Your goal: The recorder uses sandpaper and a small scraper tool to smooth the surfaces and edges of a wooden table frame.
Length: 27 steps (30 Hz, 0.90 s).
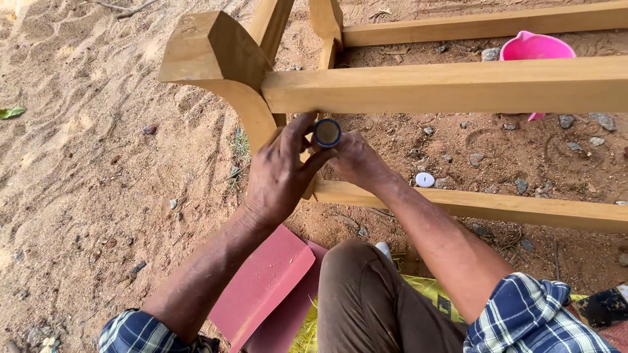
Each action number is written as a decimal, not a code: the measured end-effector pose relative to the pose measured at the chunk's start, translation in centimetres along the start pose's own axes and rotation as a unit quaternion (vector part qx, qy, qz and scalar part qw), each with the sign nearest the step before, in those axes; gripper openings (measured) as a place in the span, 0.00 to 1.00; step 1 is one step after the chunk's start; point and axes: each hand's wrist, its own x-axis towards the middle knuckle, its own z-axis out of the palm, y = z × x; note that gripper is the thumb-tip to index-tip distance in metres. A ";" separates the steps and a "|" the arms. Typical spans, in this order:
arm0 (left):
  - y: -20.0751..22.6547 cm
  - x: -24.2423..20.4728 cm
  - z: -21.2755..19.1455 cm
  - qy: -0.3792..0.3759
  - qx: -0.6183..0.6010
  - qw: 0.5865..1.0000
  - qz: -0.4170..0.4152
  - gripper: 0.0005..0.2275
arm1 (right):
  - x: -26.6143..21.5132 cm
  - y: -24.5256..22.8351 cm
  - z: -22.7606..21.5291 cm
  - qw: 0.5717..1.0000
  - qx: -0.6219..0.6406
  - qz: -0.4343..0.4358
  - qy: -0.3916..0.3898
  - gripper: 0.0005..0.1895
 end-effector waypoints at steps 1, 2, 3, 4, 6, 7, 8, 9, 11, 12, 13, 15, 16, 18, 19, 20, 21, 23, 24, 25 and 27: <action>-0.3 -0.2 0.1 0.020 -0.019 1.000 0.007 0.27 | 0.0 -0.2 0.0 1.000 -0.008 0.000 0.002 0.07; -0.6 -0.6 0.2 0.038 -0.038 0.998 0.012 0.27 | -0.1 -0.4 0.3 1.000 -0.014 0.001 0.004 0.06; -1.1 -1.0 0.5 0.039 -0.040 0.998 0.010 0.27 | -0.2 -0.6 0.5 1.000 -0.015 0.003 0.002 0.06; -1.6 -1.3 0.8 0.035 -0.050 0.998 0.012 0.27 | -0.2 -0.8 0.6 0.999 -0.025 0.023 -0.003 0.07; -2.5 -1.8 1.5 0.032 -0.063 0.997 0.016 0.27 | -0.2 -0.8 0.8 0.998 -0.037 0.044 -0.007 0.07; -3.0 -2.0 1.9 0.017 -0.081 0.996 0.014 0.27 | -0.3 -0.6 0.8 0.998 -0.062 0.032 -0.005 0.08; -3.4 -2.2 2.3 0.002 -0.099 0.995 0.012 0.27 | -0.3 -0.4 0.9 0.996 -0.087 0.020 -0.003 0.09; -3.8 -2.4 2.5 0.003 -0.101 0.995 0.013 0.27 | -0.3 -0.9 0.7 0.996 -0.089 0.020 -0.003 0.09; -4.6 -2.7 2.9 -0.012 -0.102 0.995 0.014 0.27 | -0.2 -1.7 0.5 0.995 -0.103 0.006 -0.006 0.08; -4.4 -2.6 2.6 -0.012 -0.104 0.994 0.014 0.27 | -0.2 -2.0 0.4 0.995 -0.104 0.007 -0.006 0.08; -4.2 -2.5 2.3 -0.021 -0.103 0.994 0.007 0.27 | -0.1 -2.3 0.4 0.995 -0.098 0.012 -0.011 0.08; -4.3 -2.6 1.9 -0.033 -0.102 0.994 0.000 0.28 | 0.0 -2.0 0.8 0.996 -0.090 0.019 -0.014 0.08; -4.4 -2.7 1.9 -0.039 -0.099 0.994 -0.005 0.27 | -0.1 -1.5 1.1 0.996 -0.084 0.014 -0.014 0.07; -4.3 -2.7 1.7 -0.045 -0.097 0.994 -0.008 0.26 | 0.0 -1.2 1.4 0.997 -0.080 0.010 -0.012 0.07; -4.2 -2.6 1.5 -0.044 -0.090 0.995 -0.002 0.25 | 0.1 -1.3 1.3 0.997 -0.077 0.002 -0.018 0.07; -4.1 -2.6 1.5 -0.042 -0.084 0.996 0.004 0.25 | 0.1 -1.3 1.3 0.997 -0.075 -0.006 -0.025 0.07; -3.8 -2.5 1.3 -0.041 -0.086 0.995 0.005 0.25 | 0.1 -1.2 1.2 0.997 -0.076 -0.005 -0.024 0.07; -3.3 -2.5 0.8 -0.035 -0.079 0.996 0.023 0.24 | 0.0 -1.1 1.4 0.994 -0.102 -0.002 -0.041 0.06; -3.5 -2.5 0.8 -0.036 -0.079 0.996 0.023 0.24 | 0.2 -1.3 1.4 0.994 -0.102 -0.001 -0.041 0.06; -3.7 -2.4 0.8 -0.045 -0.079 0.996 0.008 0.23 | 0.3 -1.6 1.4 0.994 -0.098 -0.001 -0.038 0.05; -3.4 -2.2 0.8 -0.052 -0.080 0.995 -0.005 0.21 | 0.3 -1.8 1.0 0.995 -0.097 0.000 -0.035 0.05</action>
